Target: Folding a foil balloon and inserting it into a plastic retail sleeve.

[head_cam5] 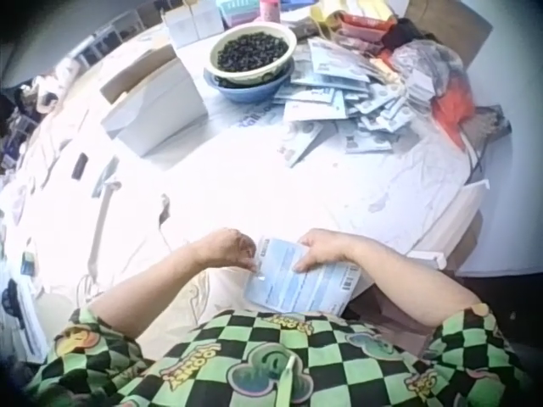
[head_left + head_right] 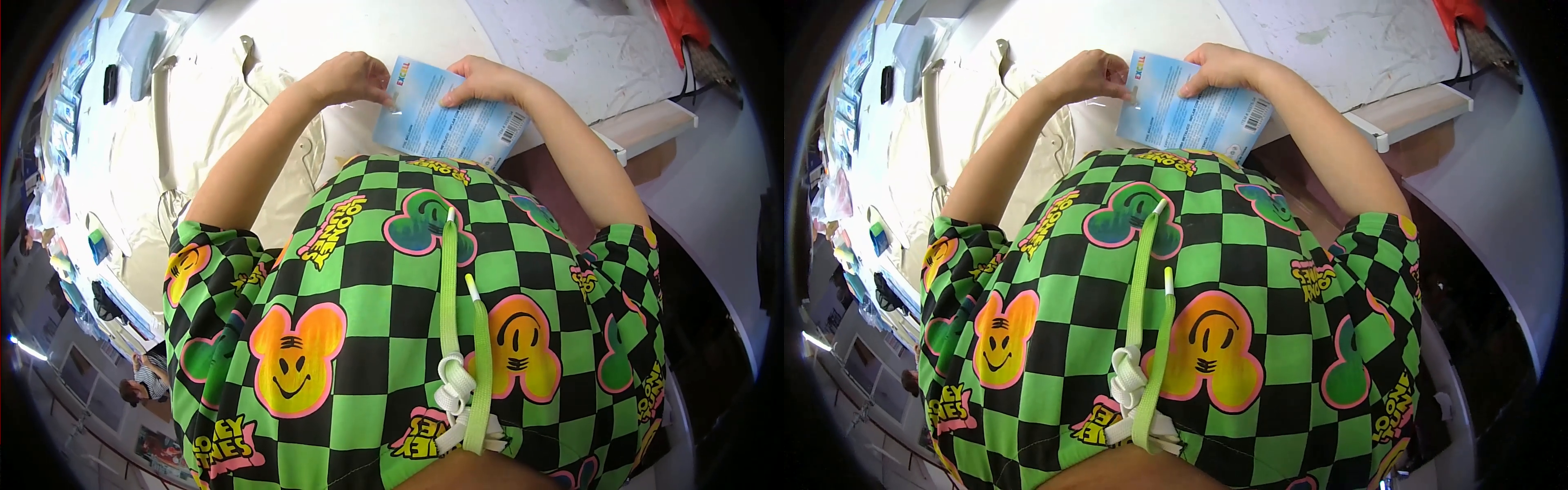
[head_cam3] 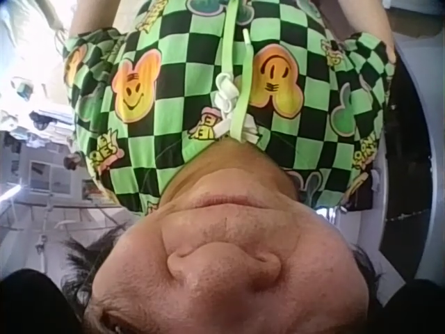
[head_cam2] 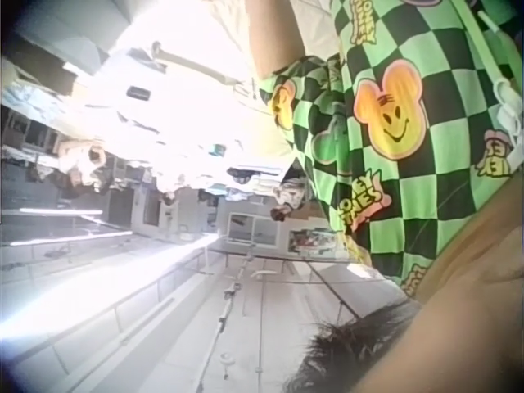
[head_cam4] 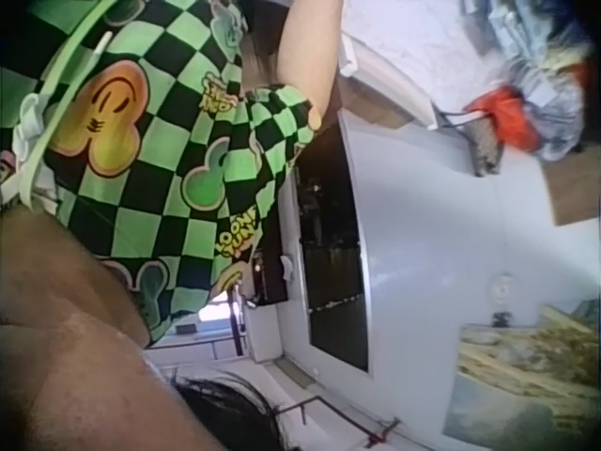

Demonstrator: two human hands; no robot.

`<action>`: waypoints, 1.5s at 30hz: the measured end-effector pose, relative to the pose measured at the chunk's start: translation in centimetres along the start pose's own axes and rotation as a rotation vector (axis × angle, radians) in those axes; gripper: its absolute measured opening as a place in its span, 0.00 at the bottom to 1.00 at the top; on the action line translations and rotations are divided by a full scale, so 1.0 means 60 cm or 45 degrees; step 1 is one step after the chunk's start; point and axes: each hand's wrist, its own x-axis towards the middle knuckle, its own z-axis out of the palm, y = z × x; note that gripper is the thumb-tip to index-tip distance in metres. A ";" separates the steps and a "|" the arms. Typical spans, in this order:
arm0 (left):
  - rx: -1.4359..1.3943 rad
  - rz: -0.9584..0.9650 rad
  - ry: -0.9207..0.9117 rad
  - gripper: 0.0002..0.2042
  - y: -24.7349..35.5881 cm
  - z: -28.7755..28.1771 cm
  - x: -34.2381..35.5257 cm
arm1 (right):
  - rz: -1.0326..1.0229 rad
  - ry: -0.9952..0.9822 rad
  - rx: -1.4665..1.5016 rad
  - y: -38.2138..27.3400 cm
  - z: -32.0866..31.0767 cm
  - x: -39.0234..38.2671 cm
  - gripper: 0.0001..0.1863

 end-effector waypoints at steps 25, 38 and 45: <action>-0.753 -0.122 0.318 0.11 0.007 0.002 -0.038 | -0.172 0.165 -0.800 -0.075 -0.016 -0.016 0.19; -0.755 0.079 0.541 0.13 -0.027 0.053 -0.003 | -0.219 -0.005 -0.667 -0.074 -0.037 0.002 0.14; -0.502 -0.073 0.733 0.12 0.030 0.006 -0.075 | -0.254 -0.202 -0.748 -0.115 -0.073 0.025 0.10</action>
